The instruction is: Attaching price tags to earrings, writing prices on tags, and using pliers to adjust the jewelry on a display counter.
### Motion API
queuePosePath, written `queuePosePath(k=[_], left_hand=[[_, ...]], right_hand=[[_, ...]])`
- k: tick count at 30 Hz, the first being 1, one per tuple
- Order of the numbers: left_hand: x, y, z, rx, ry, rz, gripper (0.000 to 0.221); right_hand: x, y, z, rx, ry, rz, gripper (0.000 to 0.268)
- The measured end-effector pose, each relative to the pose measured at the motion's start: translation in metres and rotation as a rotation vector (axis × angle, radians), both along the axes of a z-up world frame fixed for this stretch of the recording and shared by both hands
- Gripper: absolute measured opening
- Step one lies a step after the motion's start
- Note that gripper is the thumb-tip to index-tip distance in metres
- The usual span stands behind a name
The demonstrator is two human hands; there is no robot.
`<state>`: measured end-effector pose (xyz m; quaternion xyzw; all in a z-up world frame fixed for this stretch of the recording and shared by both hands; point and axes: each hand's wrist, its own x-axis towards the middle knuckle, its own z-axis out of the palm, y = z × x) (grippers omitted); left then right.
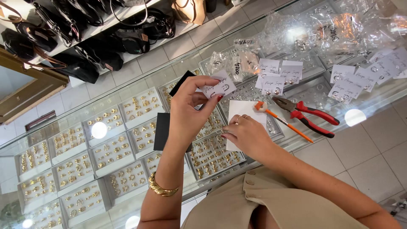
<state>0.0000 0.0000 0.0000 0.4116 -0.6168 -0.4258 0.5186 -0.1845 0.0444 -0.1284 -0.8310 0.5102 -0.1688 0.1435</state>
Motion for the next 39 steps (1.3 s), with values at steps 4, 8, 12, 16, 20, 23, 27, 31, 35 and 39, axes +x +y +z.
queuePosePath(k=[4, 8, 12, 16, 20, 23, 27, 31, 35, 39], left_hand=[[0.000, 0.000, -0.001, -0.025, -0.012, -0.025, 0.030], [0.001, 0.001, -0.003, -0.039, -0.014, -0.080, 0.038], [0.001, 0.002, -0.005, -0.014, 0.016, -0.118, 0.045], [-0.002, 0.007, 0.006, -0.009, -0.004, -0.133, 0.046], [-0.005, 0.011, 0.010, 0.000, -0.012, -0.133, 0.046], [-0.008, 0.013, 0.009, 0.011, 0.008, -0.147, 0.045], [-0.014, 0.015, 0.009, 0.019, 0.012, -0.166, 0.044], [-0.019, 0.018, 0.010, 0.039, 0.018, -0.174, 0.043], [-0.025, 0.022, 0.012, 0.038, 0.021, -0.179, 0.043], [-0.030, 0.025, 0.012, 0.036, 0.032, -0.172, 0.044]], right_hand=[[0.006, 0.000, -0.011, -0.056, 0.061, -0.035, 0.011], [0.006, 0.000, -0.015, -0.045, 0.165, 0.042, 0.016], [0.009, -0.001, -0.015, -0.112, 0.241, 0.106, 0.025], [0.004, -0.002, -0.014, -0.279, 0.261, 0.103, 0.019], [-0.015, -0.007, 0.059, 0.297, -0.696, -0.124, 0.027], [-0.034, -0.008, 0.073, 0.521, -1.127, -0.126, 0.019], [-0.046, -0.003, 0.083, 0.481, -1.355, -0.108, 0.006], [-0.044, 0.002, 0.095, 0.491, -1.424, -0.111, 0.004], [-0.046, 0.003, 0.091, 0.473, -1.452, -0.095, 0.025], [-0.046, 0.001, 0.077, 0.360, -1.360, -0.143, 0.023]])
